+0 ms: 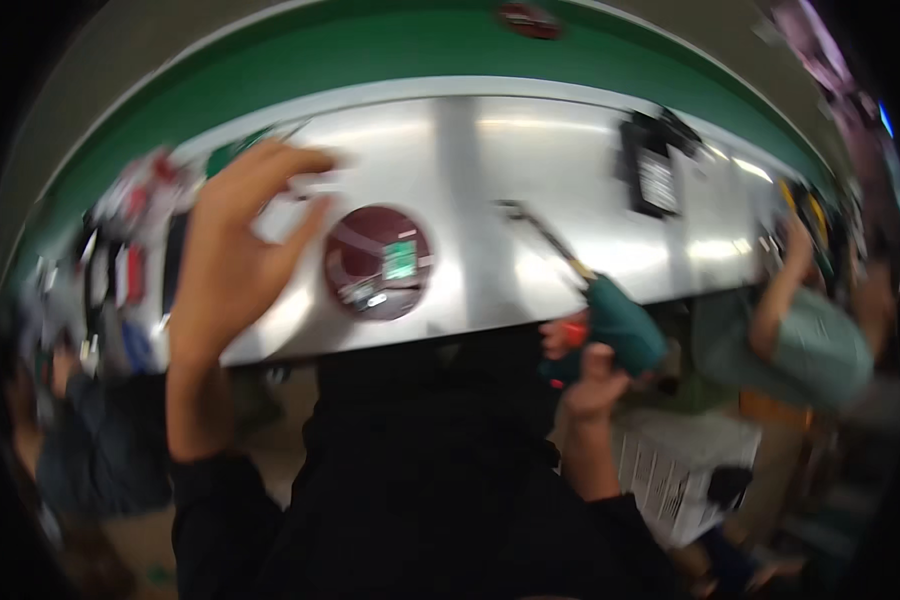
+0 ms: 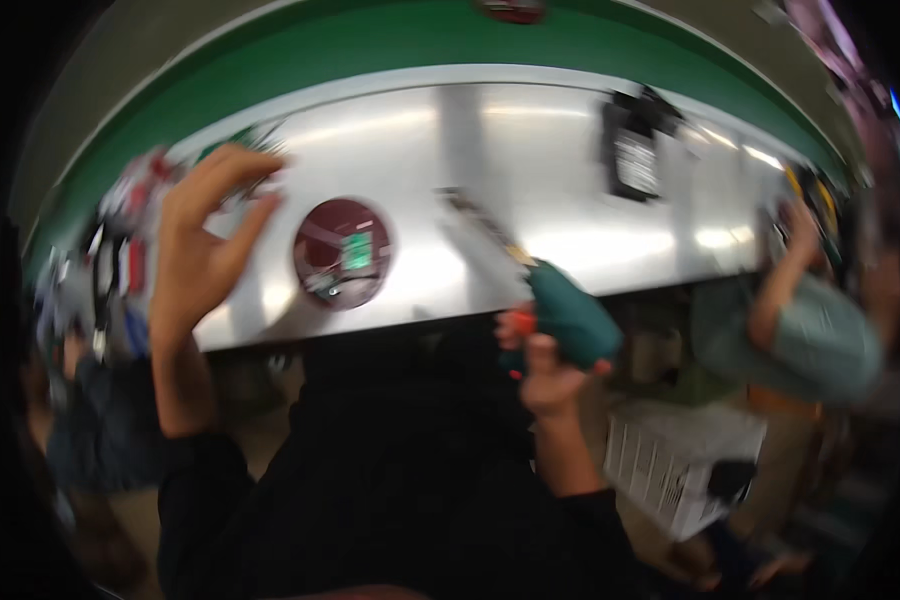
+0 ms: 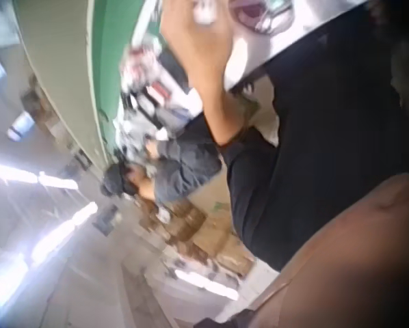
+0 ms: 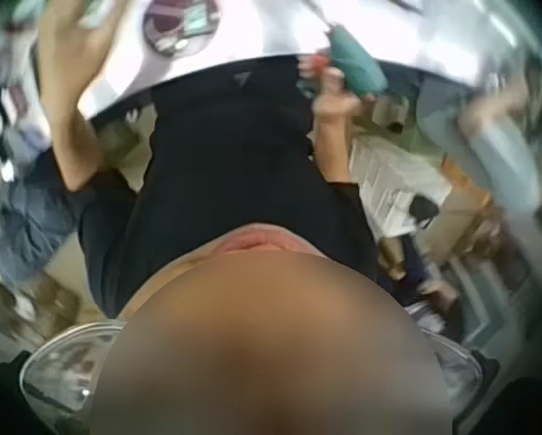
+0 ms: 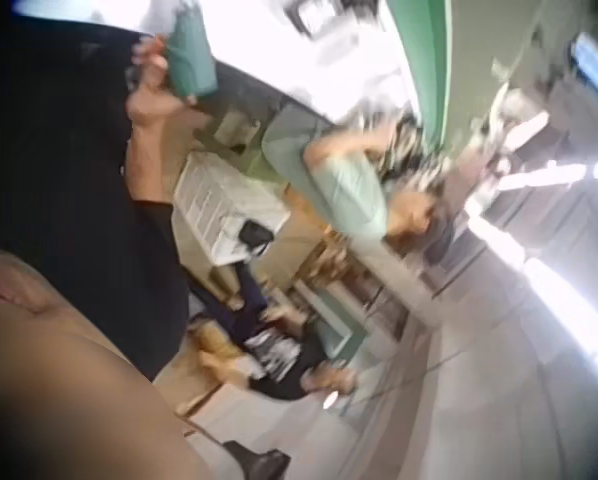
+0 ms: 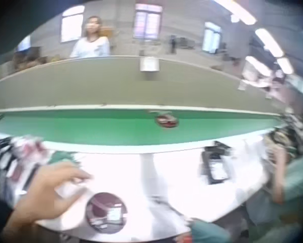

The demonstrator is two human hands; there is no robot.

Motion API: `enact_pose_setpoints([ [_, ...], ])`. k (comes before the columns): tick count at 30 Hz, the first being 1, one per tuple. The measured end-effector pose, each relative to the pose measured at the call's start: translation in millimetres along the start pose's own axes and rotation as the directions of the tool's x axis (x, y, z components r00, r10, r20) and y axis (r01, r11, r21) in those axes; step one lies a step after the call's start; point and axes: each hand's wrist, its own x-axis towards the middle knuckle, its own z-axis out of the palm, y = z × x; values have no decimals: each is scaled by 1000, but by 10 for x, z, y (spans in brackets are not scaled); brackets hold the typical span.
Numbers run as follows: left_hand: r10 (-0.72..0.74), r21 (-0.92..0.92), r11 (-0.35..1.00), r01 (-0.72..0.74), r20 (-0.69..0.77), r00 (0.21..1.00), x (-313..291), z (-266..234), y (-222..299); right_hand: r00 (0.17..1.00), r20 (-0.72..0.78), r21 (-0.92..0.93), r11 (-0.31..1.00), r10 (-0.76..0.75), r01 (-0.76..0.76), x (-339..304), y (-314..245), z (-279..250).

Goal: Soldering components onto small circular circuit boards on an assembly line.

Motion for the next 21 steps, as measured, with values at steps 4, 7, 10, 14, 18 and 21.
enact_pose_setpoints([
  [4,-195,222,958,184,31,980,-201,17,-1097,962,159,175,966,-221,192,12,290,85],
  [7,-229,269,944,191,121,966,-229,74,-1407,970,179,161,978,-165,136,56,88,60],
  [10,-256,275,938,211,139,957,-154,173,-1518,984,90,188,973,-151,133,14,31,13],
  [14,-253,303,936,180,222,942,-16,190,-1474,989,60,170,978,-135,123,-4,21,-60],
  [18,-163,337,938,74,243,956,8,174,-1359,983,60,153,975,-173,163,31,46,-70],
  [21,-7,395,912,-109,282,959,47,173,-1429,982,74,115,979,-175,166,56,23,-55],
])
